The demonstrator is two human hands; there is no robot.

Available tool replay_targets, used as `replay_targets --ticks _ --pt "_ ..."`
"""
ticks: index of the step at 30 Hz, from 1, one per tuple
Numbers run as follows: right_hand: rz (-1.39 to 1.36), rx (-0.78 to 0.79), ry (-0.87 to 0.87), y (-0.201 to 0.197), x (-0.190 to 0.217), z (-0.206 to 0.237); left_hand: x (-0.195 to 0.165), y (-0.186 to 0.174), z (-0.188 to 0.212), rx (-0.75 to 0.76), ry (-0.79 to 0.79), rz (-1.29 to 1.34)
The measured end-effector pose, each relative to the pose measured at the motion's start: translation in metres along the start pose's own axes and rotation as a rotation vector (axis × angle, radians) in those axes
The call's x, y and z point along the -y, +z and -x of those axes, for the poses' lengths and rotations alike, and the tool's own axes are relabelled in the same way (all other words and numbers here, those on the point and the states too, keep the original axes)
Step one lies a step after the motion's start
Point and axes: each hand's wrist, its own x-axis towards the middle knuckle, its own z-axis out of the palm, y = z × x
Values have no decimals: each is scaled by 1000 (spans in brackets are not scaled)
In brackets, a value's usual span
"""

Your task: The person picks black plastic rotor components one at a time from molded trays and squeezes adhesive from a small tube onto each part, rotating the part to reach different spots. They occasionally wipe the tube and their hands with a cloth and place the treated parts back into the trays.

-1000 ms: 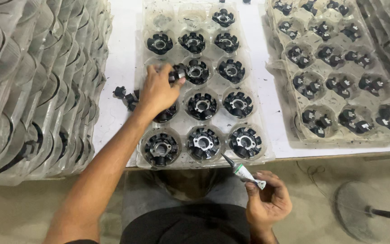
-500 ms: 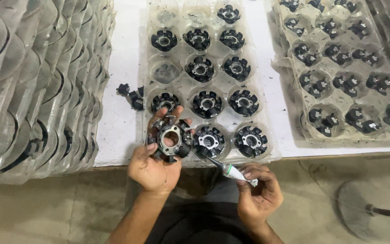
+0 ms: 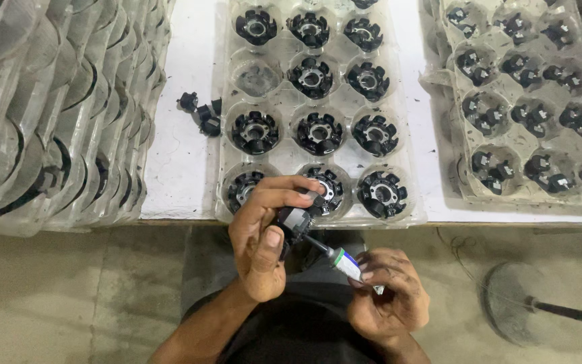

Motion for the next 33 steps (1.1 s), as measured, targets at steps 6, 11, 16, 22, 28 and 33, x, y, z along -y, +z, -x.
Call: replay_targets --ticks 6,11,16,22,28,33 --pt "84 50 -20 0 5 -2 0 -1 3 19 -42 6" --pt "74 108 -46 -5 4 -6 4 -1 3 -1 -60 91" --pt "93 76 -58 -3 2 -4 7 0 4 -23 -88 123" --pt "105 55 -57 0 3 -3 10 -3 5 -37 -85 128" --pt "116 105 -19 -2 9 -6 17 -2 11 -107 -93 267" --pt "108 115 18 -4 13 -6 24 7 16 -320 -176 691"
